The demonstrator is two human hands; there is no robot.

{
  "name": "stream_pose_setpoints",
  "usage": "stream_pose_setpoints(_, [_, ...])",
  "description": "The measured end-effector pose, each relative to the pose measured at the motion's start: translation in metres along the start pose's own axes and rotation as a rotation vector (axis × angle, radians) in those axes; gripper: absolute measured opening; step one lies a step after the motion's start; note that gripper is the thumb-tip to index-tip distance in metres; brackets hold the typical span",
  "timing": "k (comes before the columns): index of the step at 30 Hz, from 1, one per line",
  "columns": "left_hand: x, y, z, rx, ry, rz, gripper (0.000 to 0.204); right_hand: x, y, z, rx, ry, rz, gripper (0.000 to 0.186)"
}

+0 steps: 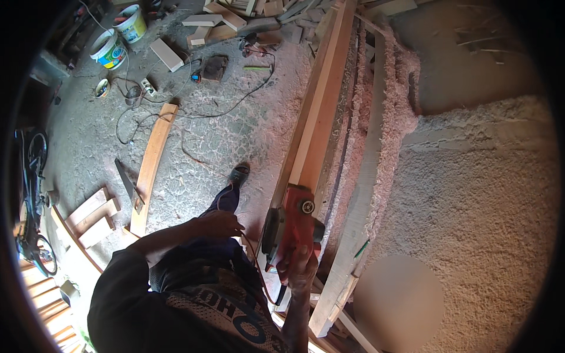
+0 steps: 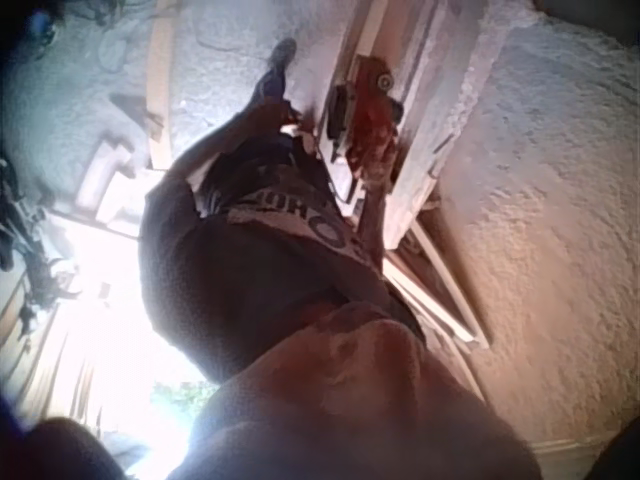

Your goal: The person uses a red electric planer to smooth a long wooden plank on a workbench, then switches to a circular saw to cut the plank. The person repositions the plank between passes and handles the cut pieces.

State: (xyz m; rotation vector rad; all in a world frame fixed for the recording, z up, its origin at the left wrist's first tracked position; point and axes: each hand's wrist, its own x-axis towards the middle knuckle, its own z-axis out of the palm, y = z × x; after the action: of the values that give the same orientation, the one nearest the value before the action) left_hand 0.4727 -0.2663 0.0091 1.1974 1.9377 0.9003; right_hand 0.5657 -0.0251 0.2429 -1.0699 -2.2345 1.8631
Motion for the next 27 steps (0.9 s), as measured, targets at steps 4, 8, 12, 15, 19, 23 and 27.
stream_pose_setpoints(4, [-0.004,0.014,-0.013,-0.04,-0.068,-0.064,0.04,0.012,-0.001,-0.003,0.005,-0.02,0.028,0.064])
stream_pose_setpoints(8, [-0.005,-0.023,-0.014,-0.05,0.208,-0.059,0.036,0.091,-0.014,0.008,0.097,-0.045,0.011,0.065])
stream_pose_setpoints(12, [0.004,-0.026,-0.046,-0.121,0.343,-0.275,0.03,0.176,-0.067,0.038,0.123,-0.062,-0.083,0.065])
stream_pose_setpoints(15, [0.018,-0.025,-0.071,-0.197,0.306,-0.385,0.03,0.252,-0.091,0.037,0.082,-0.038,-0.04,0.066])
stream_pose_setpoints(19, [0.042,-0.032,-0.079,-0.249,0.45,-0.27,0.03,0.341,-0.134,0.053,0.049,-0.048,-0.086,0.064])
stream_pose_setpoints(23, [0.072,-0.034,-0.087,-0.314,0.475,-0.287,0.025,0.425,-0.18,0.08,0.054,-0.051,-0.078,0.061])
stream_pose_setpoints(27, [0.1,-0.034,-0.097,-0.34,0.551,-0.317,0.027,0.514,-0.213,0.081,0.088,-0.114,-0.203,0.058])
